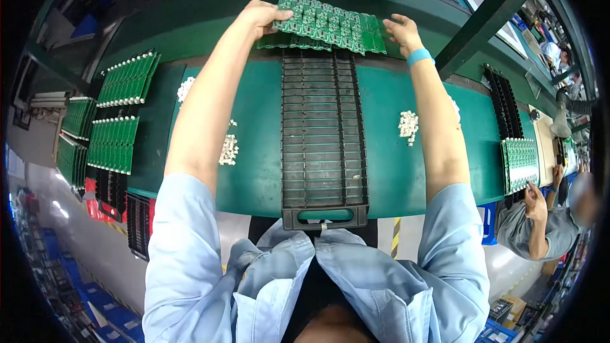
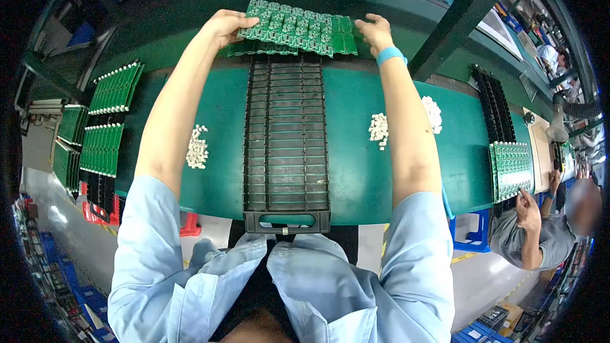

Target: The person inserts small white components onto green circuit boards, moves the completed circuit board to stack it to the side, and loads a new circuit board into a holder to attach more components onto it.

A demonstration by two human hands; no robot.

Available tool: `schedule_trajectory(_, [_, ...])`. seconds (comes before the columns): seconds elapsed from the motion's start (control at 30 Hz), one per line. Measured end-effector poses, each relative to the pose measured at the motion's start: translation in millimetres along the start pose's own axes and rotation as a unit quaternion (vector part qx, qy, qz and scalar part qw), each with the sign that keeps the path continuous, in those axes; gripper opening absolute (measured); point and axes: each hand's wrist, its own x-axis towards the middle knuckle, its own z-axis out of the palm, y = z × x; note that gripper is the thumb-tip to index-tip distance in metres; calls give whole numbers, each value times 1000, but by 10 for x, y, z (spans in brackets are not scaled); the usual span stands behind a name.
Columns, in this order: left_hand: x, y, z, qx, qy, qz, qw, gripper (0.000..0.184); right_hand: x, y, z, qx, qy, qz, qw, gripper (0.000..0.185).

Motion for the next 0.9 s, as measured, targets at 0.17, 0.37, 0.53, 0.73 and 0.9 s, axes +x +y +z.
schedule_trajectory(0.17, [-200,107,-250,-286,-28,108,952,22,-361,-331,-213,50,-57,-1,997,43])
schedule_trajectory(0.37, [-1676,559,-368,139,126,482,856,20,-1518,-594,-390,247,-309,75,915,42])
schedule_trajectory(0.53, [-2492,227,123,244,111,548,792,20,-2057,-240,-150,137,-271,3,953,43])
schedule_trajectory(0.73, [-2776,42,374,206,53,506,836,19,-2113,-59,-114,10,-241,-59,969,49])
schedule_trajectory(0.9, [-2836,66,435,180,31,486,855,17,-2054,-47,-129,23,-279,-57,958,49])
